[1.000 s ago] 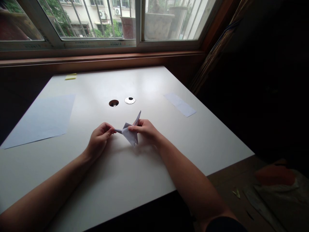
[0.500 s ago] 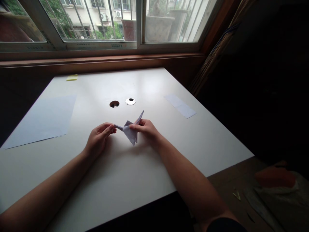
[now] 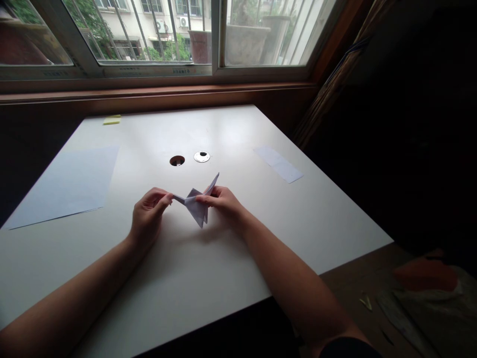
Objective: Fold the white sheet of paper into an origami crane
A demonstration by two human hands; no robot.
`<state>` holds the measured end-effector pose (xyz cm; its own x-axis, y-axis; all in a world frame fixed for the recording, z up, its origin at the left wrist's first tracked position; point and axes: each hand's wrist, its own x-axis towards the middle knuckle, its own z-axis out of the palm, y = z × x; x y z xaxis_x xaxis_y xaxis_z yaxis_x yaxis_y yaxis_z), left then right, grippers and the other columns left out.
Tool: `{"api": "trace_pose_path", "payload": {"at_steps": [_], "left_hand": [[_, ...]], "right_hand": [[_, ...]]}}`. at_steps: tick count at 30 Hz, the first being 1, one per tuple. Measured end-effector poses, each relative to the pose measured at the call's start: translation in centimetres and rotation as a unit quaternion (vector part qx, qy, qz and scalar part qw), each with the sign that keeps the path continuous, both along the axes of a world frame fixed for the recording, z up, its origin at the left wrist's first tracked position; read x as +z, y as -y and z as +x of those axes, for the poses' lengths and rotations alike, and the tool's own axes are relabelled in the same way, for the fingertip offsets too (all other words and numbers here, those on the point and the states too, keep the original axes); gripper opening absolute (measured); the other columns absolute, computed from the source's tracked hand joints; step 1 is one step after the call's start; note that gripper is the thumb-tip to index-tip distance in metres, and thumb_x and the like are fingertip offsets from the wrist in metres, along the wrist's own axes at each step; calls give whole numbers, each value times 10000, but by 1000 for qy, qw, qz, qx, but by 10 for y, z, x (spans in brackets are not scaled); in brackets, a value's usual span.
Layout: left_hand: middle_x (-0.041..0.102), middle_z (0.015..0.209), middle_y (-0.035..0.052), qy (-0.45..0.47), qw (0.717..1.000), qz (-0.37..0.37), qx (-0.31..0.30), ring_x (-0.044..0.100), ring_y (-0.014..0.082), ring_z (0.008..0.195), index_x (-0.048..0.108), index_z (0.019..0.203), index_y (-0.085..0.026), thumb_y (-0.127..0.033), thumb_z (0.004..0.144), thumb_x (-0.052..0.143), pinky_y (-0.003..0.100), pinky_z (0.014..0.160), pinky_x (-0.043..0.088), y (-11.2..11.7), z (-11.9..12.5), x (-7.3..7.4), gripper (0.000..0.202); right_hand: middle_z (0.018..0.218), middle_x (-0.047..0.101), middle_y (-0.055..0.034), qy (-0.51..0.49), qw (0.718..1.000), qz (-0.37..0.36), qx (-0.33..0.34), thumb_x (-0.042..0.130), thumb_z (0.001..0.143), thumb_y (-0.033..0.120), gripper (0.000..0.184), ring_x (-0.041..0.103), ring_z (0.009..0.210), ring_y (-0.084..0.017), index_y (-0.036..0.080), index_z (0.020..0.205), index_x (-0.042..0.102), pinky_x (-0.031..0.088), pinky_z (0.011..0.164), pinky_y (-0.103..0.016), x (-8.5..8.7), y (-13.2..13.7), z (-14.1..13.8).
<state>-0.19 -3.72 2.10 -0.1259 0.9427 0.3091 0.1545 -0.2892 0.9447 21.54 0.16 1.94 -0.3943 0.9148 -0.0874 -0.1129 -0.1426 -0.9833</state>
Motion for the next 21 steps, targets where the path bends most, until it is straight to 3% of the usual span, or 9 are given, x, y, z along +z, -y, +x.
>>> {"api": "trace_pose_path", "payload": {"at_steps": [8, 16, 19, 21], "left_hand": [[556, 755, 14, 25, 1000, 8, -7, 502, 158, 719, 641, 695, -201, -354, 848, 709, 284, 675, 395, 0, 2, 0, 227], [674, 847, 60, 76, 996, -41, -36, 597, 189, 820, 734, 866, -189, -423, 861, 691, 317, 795, 468, -6, 1, -8, 238], [694, 929, 72, 101, 992, -62, -41, 621, 192, 833, 739, 956, -187, -441, 836, 710, 323, 792, 489, -7, 1, -9, 282], [687, 883, 55, 111, 991, -71, -33, 627, 186, 808, 727, 961, -192, -435, 809, 737, 315, 769, 494, -7, 1, -9, 286]], "right_hand": [[692, 646, -11, -5, 1000, -8, -2, 852, 657, 424, 321, 576, 682, -150, 153, 717, 690, 425, 686, -294, 2, 1, -2], [673, 629, -11, -26, 999, -22, -20, 852, 649, 422, 324, 558, 657, -145, 155, 707, 677, 427, 663, -293, 3, 1, -3], [665, 621, -8, -24, 999, -18, -28, 848, 649, 433, 332, 558, 655, -148, 156, 713, 677, 428, 662, -294, 3, 1, -3], [671, 621, -13, -25, 999, -17, -36, 850, 644, 436, 338, 558, 661, -152, 155, 719, 678, 432, 660, -296, 3, 1, -3]]}}
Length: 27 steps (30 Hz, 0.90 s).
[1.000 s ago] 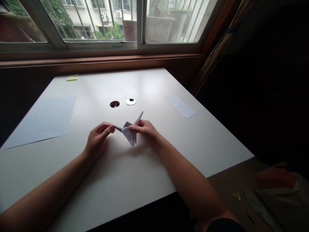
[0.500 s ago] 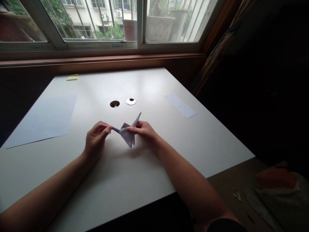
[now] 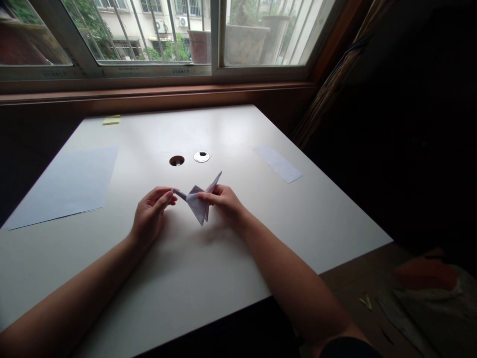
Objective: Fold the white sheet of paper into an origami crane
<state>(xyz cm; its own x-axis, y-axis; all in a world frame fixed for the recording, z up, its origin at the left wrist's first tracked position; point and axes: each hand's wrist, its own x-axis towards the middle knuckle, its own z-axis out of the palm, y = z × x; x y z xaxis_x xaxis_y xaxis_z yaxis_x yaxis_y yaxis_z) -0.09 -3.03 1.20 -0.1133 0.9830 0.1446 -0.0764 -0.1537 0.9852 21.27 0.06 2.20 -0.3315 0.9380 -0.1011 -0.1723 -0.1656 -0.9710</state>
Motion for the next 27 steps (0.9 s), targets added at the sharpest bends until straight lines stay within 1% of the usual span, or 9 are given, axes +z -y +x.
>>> {"api": "trace_pose_path", "payload": {"at_steps": [3, 7, 11, 15, 20, 22, 25, 27], "left_hand": [[665, 804, 31, 0, 1000, -3, 6, 610, 170, 753, 720, 900, -194, -415, 793, 756, 303, 743, 486, 0, -1, -1, 248], [672, 794, 38, -2, 1000, 0, -1, 584, 162, 738, 732, 838, -186, -388, 801, 754, 298, 732, 471, 0, -1, -1, 206], [688, 794, 48, -13, 1000, -1, -2, 575, 163, 732, 726, 817, -181, -382, 826, 734, 307, 735, 468, 0, -2, -1, 201], [676, 776, 40, -32, 999, 3, -10, 573, 163, 730, 693, 803, -179, -382, 852, 705, 307, 734, 463, 1, -4, -3, 209], [671, 785, 41, -36, 999, 5, -12, 586, 160, 737, 685, 812, -171, -385, 856, 708, 301, 741, 476, 1, -6, -4, 220], [673, 814, 49, -23, 1000, 10, -17, 606, 167, 771, 686, 847, -166, -401, 867, 695, 306, 768, 490, 1, -5, -4, 236], [680, 925, 63, 14, 999, 12, -37, 639, 196, 873, 658, 1024, -182, -454, 872, 676, 322, 794, 517, 2, -1, -2, 312], [679, 975, 66, 11, 998, 6, -65, 644, 206, 913, 636, 1080, -190, -475, 854, 691, 326, 806, 527, 2, 1, 0, 368]], "right_hand": [[681, 624, -22, 0, 1000, -2, -8, 856, 636, 438, 344, 559, 671, -158, 155, 718, 677, 438, 657, -297, -1, 0, 0], [690, 627, -24, -7, 1000, -9, -6, 863, 626, 428, 344, 555, 670, -155, 153, 712, 674, 437, 658, -295, -2, 0, 0], [675, 617, -10, -9, 1000, -13, 3, 865, 631, 414, 332, 538, 650, -140, 154, 703, 672, 411, 650, -289, -1, -1, 0], [664, 608, -2, 5, 1000, -11, 2, 868, 622, 428, 345, 519, 636, -134, 154, 696, 671, 382, 636, -289, -1, -1, 1], [663, 601, -8, 4, 1000, -12, 3, 871, 624, 430, 351, 515, 647, -137, 148, 700, 675, 377, 637, -290, 0, -1, 0], [667, 601, -9, -6, 1000, -9, 0, 873, 623, 436, 359, 513, 650, -136, 146, 699, 676, 376, 639, -289, -1, -1, 0], [673, 604, -7, -12, 1000, 5, -7, 867, 633, 457, 374, 507, 652, -132, 142, 721, 685, 367, 644, -287, -4, -3, 0], [675, 604, -5, -5, 1000, 18, -9, 858, 655, 462, 373, 499, 654, -127, 137, 739, 695, 361, 648, -284, -7, -4, 0]]}}
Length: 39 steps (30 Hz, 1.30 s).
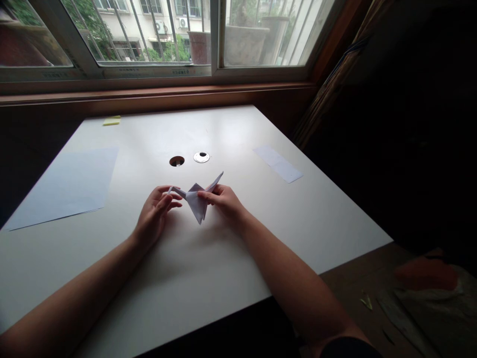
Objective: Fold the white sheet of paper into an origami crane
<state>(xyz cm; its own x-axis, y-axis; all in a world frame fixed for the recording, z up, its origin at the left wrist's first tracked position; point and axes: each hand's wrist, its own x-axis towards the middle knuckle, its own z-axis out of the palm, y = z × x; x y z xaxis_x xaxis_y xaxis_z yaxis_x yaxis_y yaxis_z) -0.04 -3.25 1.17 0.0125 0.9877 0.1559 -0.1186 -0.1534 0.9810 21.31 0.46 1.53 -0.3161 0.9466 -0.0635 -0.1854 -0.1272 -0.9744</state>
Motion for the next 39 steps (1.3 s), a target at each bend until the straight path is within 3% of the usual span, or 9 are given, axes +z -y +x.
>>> {"api": "trace_pose_path", "payload": {"at_steps": [4, 8, 16, 25, 33, 39], "left_hand": [[695, 939, 63, -66, 995, -19, -75, 649, 206, 895, 674, 982, -165, -439, 822, 740, 312, 819, 512, 1, 0, 1, 325], [738, 935, 67, -98, 992, -41, -72, 666, 239, 921, 723, 970, -158, -435, 819, 743, 325, 841, 491, 1, -2, -1, 316], [745, 911, 74, 10, 994, -85, -70, 656, 225, 842, 756, 955, -135, -391, 793, 762, 322, 785, 476, -2, -2, -1, 303], [679, 796, 48, -6, 992, -99, -76, 577, 167, 746, 725, 888, -126, -389, 787, 766, 274, 705, 419, -3, -2, -2, 285], [656, 762, 48, -8, 991, -113, -72, 562, 159, 716, 727, 870, -116, -374, 776, 773, 267, 673, 407, -4, -3, -3, 278], [669, 735, 38, 77, 985, -149, -40, 576, 140, 658, 722, 853, -119, -314, 742, 788, 241, 609, 400, -6, -4, -6, 233]], "right_hand": [[693, 617, -10, 4, 1000, 16, 18, 846, 692, 453, 349, 508, 668, -128, 137, 760, 713, 378, 664, -282, -3, 1, -4], [700, 632, -9, -4, 999, 17, 38, 854, 688, 438, 324, 518, 667, -127, 150, 763, 725, 398, 662, -278, -3, 5, -11], [775, 664, -12, -24, 999, 24, 14, 839, 728, 406, 311, 508, 656, -107, 191, 944, 776, 394, 637, -260, -3, 3, -7], [684, 647, -26, -37, 999, -3, -39, 838, 716, 450, 318, 486, 601, -106, 153, 794, 758, 351, 581, -265, -5, 1, -10], [622, 567, 6, -65, 988, 4, -138, 816, 744, 491, 376, 438, 561, -90, 170, 654, 641, 334, 558, -259, -5, -4, 0], [786, 611, -6, -129, 989, -11, -71, 763, 800, 513, 361, 500, 627, -87, 181, 940, 748, 418, 619, -256, 0, -2, 1]]}}
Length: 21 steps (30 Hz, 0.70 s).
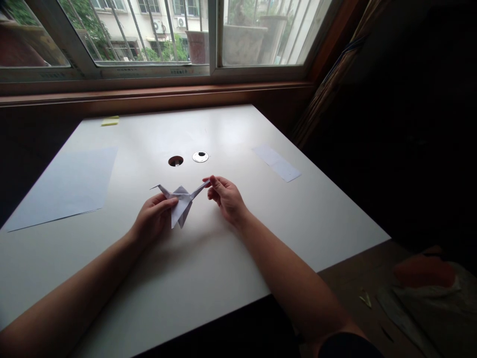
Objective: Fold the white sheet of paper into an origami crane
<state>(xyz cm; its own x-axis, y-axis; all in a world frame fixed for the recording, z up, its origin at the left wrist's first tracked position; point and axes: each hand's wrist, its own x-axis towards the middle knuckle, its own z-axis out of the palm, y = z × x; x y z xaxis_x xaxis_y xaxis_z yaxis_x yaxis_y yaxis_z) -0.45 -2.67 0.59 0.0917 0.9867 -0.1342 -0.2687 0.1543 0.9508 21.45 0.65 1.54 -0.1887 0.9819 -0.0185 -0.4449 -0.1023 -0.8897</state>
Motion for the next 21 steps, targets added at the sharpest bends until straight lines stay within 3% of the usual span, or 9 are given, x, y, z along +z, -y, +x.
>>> {"api": "trace_pose_path", "payload": {"at_steps": [3, 6, 11, 21], "left_hand": [[659, 700, 24, 30, 999, -17, 3, 553, 119, 594, 711, 831, -118, -298, 719, 799, 229, 560, 375, 0, 1, 4, 229], [642, 659, 17, 37, 999, -28, -5, 543, 116, 563, 702, 813, -117, -300, 702, 807, 230, 540, 366, 0, 1, 7, 238], [652, 677, 23, 31, 999, -29, -12, 554, 128, 584, 702, 822, -121, -300, 696, 807, 238, 556, 379, 0, 0, 7, 243], [683, 779, 26, 6, 1000, 22, -13, 572, 137, 668, 724, 885, -136, -322, 739, 789, 241, 622, 404, 1, 2, 3, 246]], "right_hand": [[771, 610, 3, -12, 999, 4, 53, 792, 792, 449, 346, 549, 689, -99, 193, 1022, 748, 463, 699, -261, 2, 3, -1], [789, 628, 1, -8, 997, 5, 76, 820, 767, 409, 311, 565, 711, -103, 198, 986, 752, 479, 736, -271, 2, 4, -1], [797, 646, -1, 8, 999, 0, 47, 857, 713, 410, 284, 545, 682, -102, 197, 867, 747, 479, 713, -277, 0, 3, -3], [730, 636, 7, 27, 999, 0, 45, 878, 677, 405, 308, 550, 653, -105, 185, 838, 736, 476, 690, -278, 1, 4, -6]]}}
